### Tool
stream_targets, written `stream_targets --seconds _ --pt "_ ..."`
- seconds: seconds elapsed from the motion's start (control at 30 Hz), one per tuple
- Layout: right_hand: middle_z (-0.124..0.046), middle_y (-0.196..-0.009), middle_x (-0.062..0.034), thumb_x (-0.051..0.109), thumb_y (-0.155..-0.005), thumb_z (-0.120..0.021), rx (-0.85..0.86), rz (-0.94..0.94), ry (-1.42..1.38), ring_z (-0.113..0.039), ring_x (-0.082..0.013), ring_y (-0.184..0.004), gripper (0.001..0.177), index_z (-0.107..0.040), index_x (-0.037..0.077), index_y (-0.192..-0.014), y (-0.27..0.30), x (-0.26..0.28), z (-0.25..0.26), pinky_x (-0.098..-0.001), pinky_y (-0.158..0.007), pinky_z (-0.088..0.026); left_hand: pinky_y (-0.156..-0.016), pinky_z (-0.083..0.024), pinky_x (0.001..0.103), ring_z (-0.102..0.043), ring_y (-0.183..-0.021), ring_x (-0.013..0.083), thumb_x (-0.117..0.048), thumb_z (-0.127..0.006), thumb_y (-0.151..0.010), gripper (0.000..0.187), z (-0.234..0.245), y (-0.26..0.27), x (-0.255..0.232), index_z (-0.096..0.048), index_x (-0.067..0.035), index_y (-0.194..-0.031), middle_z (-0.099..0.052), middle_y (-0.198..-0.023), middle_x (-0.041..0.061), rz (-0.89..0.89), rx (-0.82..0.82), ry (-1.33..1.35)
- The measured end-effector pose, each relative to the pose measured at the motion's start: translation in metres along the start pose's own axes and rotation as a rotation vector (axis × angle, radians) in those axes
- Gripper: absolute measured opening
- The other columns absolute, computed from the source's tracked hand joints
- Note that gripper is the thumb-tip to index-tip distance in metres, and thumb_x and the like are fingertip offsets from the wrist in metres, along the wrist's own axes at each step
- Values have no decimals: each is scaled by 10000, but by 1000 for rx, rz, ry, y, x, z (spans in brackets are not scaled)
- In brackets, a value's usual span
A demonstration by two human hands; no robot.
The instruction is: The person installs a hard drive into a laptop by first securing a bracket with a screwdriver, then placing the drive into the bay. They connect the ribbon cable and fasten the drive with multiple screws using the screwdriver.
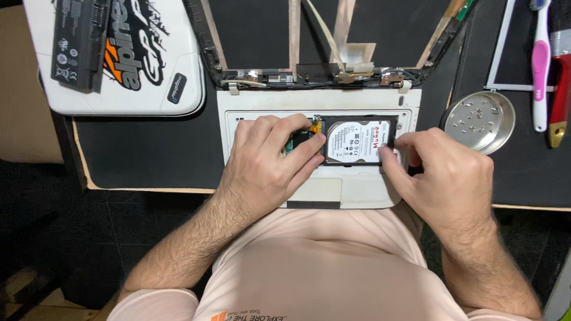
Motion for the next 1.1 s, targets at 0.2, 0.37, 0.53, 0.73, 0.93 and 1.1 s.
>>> stream_targets --seconds 0.2,0.37,0.53,0.73,0.93,1.1 --pt "-759 -890 39 50 -1149 -947 -76 37 -48 -681 -173 -737 175 -854 154 -1043 -2 5 -9 -374 -630 -487 -887 -470 498 -666 -1085 320 -329 -970 -1155 272 -2 0 1 -842 -224 -1371 -746 -1459 57 -2 3 29" --pt "-725 -874 19 2 -1150 -926 -86 -2 -112 -660 -185 -733 187 -838 138 -1056 0 4 -13 -381 -665 -483 -883 -477 502 -695 -1125 324 -475 -963 -1171 379 -2 0 -2 -815 -272 -1455 -743 -1455 86 -24 39 -38" --pt "-747 -903 7 25 -1156 -934 -69 -9 -114 -685 -204 -756 166 -839 132 -1072 0 6 -11 -400 -673 -503 -869 -464 490 -660 -1128 298 -561 -972 -1145 410 -5 2 -5 -839 -306 -1437 -745 -1473 26 -54 27 -160" --pt "-763 -926 1 76 -1183 -951 -69 -8 -111 -693 -219 -755 155 -852 141 -1083 -1 9 -6 -408 -667 -516 -942 -491 487 -684 -1185 289 -523 -848 -1239 376 5 0 -11 -857 -220 -1462 -780 -1545 -19 -172 23 -188" --pt "-787 -964 -37 103 -1194 -908 -105 27 -130 -736 -258 -805 109 -839 114 -1110 -1 13 0 -434 -680 -539 -975 -475 499 -719 -1276 287 -603 -760 -1260 439 1 -1 -18 -900 -229 -1444 -787 -1659 -97 -260 81 -181" --pt "-864 -1063 -47 42 -1179 -891 -142 83 -232 -794 -245 -908 38 -853 43 -1181 14 8 25 -406 -813 -622 -929 -450 468 -711 -1232 274 -732 -653 -1252 554 -1 -3 -23 -923 -260 -1362 -831 -1573 -141 -243 36 -263"
Point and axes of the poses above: each hand's wrist, its own y-axis away from the middle knuckle, its own z-axis out of the back of the hand, x = y × z, the point moved 5 cm from there along -y, towards the middle knuckle
